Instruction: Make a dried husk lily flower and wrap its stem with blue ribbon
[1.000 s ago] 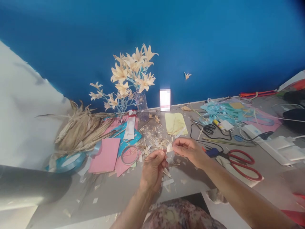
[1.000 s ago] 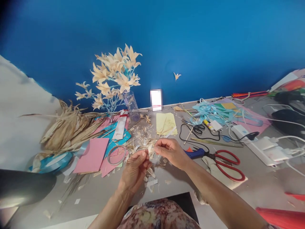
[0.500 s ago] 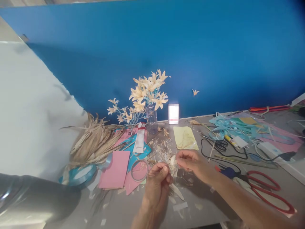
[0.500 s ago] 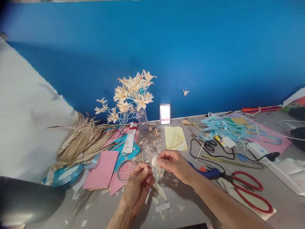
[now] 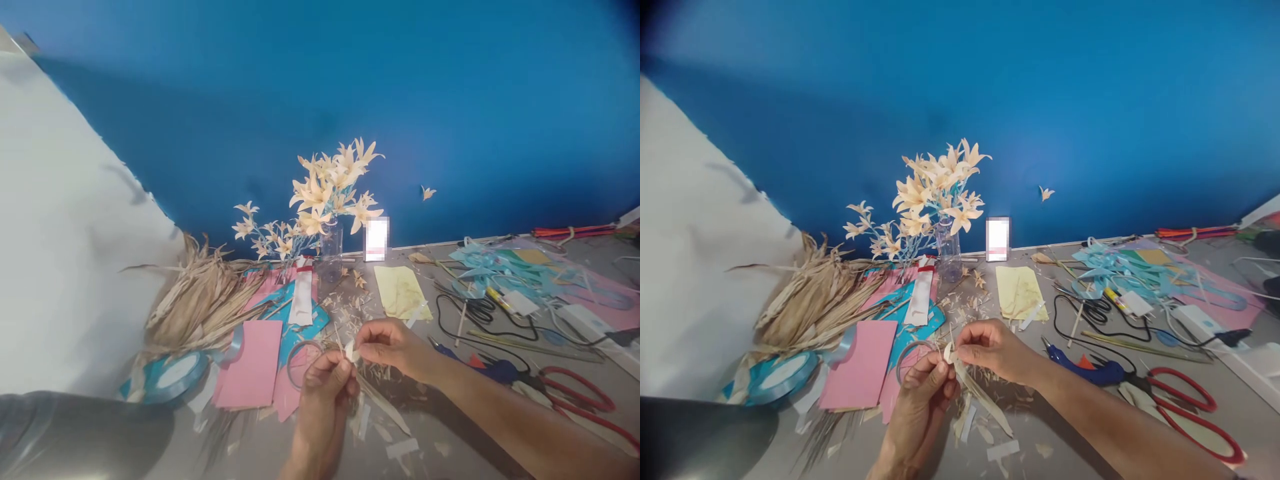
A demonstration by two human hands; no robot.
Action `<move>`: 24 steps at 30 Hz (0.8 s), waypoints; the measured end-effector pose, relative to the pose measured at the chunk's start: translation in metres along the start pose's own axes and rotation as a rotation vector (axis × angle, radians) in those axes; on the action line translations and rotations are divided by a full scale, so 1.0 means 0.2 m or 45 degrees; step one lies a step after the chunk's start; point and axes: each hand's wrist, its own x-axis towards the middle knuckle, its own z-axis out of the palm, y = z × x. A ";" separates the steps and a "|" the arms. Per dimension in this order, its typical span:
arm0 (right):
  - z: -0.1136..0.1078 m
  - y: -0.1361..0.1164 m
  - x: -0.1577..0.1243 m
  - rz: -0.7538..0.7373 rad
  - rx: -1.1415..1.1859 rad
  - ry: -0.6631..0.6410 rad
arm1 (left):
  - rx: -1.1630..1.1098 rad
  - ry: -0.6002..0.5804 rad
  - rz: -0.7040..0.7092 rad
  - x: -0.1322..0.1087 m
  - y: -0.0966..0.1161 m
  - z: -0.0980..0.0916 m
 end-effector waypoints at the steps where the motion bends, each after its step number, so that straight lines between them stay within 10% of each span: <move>1: 0.00 0.00 0.00 0.011 -0.019 -0.008 | 0.025 -0.017 -0.006 0.00 0.01 -0.01; 6: -0.11 0.04 0.08 0.061 -0.516 -0.066 | 0.034 0.009 -0.052 0.03 0.02 -0.06; 11: -0.31 0.09 0.30 0.118 -1.282 0.307 | -0.016 0.111 -0.043 0.10 0.02 -0.11; 24: -0.35 0.13 0.44 0.051 -1.439 0.299 | -0.071 0.202 -0.005 0.16 0.02 -0.16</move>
